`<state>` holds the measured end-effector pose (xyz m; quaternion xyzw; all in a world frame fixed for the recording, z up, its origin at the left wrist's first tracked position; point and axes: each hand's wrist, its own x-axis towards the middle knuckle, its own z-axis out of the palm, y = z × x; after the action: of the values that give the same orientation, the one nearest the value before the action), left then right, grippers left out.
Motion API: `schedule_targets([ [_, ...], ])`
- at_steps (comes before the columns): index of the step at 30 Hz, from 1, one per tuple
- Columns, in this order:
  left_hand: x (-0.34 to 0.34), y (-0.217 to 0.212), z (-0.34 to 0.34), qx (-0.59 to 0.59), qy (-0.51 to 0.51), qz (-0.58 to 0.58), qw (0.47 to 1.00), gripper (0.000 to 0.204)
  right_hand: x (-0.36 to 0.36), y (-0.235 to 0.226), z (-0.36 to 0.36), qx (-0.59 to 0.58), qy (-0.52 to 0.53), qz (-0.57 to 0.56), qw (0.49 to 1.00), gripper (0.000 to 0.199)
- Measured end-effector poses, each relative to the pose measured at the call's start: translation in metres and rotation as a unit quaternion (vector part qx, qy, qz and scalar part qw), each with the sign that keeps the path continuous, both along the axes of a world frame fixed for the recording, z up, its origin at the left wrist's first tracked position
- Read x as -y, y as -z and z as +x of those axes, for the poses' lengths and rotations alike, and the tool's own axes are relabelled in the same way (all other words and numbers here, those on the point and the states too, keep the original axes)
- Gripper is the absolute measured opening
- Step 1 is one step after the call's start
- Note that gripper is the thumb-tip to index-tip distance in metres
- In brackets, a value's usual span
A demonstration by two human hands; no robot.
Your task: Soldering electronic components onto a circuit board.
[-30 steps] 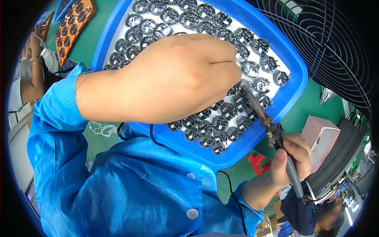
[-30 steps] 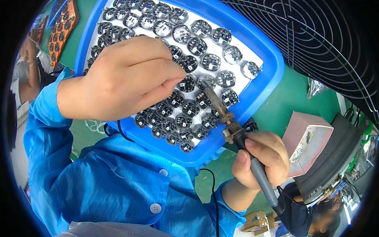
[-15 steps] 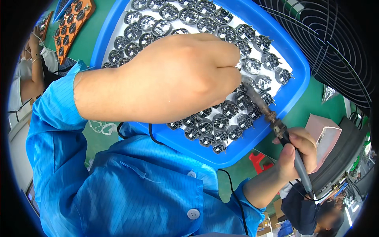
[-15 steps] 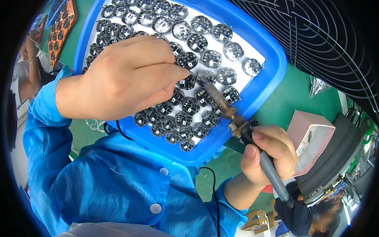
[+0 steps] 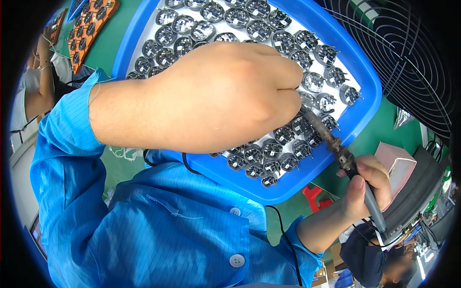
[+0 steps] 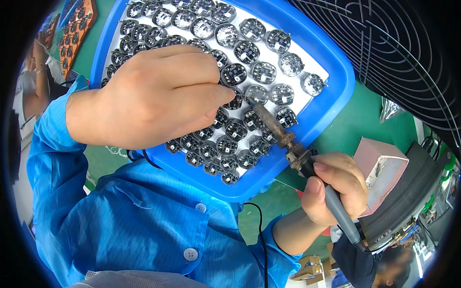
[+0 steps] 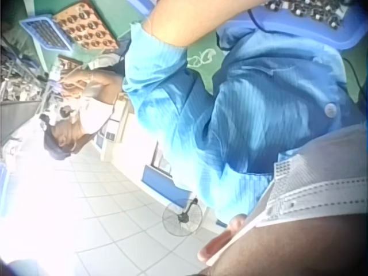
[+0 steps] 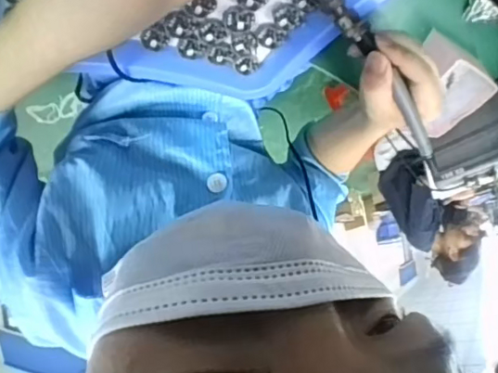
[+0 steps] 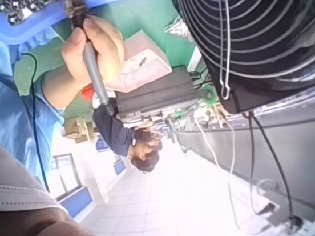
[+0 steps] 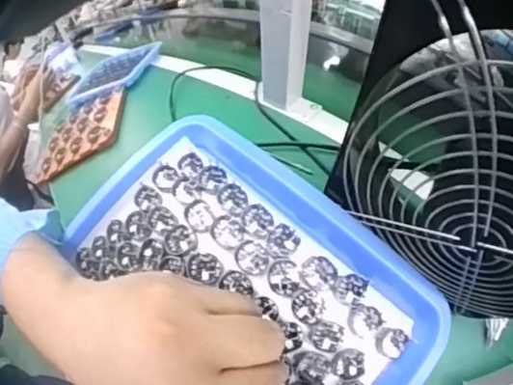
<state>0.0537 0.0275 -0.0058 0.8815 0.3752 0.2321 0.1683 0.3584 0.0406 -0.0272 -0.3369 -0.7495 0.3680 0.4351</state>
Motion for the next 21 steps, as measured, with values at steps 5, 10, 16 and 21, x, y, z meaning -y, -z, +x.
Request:
schedule_targets([
  [5,0.000,0.000,0.000,-0.004,-0.007,-0.002,1.000,0.030,-0.002,0.002,0.007,0.015,-0.053,-0.002,0.998,0.029],
  [10,0.001,0.003,-0.003,0.029,-0.033,0.029,0.999,0.028,0.015,-0.006,0.009,-0.021,0.039,0.053,0.998,0.032],
  [16,0.008,0.001,-0.001,0.074,-0.016,0.018,0.997,0.027,0.056,-0.015,-0.001,-0.002,0.115,0.073,0.991,0.038],
  [21,0.007,0.005,0.003,0.071,0.015,0.007,0.997,0.031,0.063,-0.012,-0.009,0.092,0.096,0.065,0.989,0.035],
])
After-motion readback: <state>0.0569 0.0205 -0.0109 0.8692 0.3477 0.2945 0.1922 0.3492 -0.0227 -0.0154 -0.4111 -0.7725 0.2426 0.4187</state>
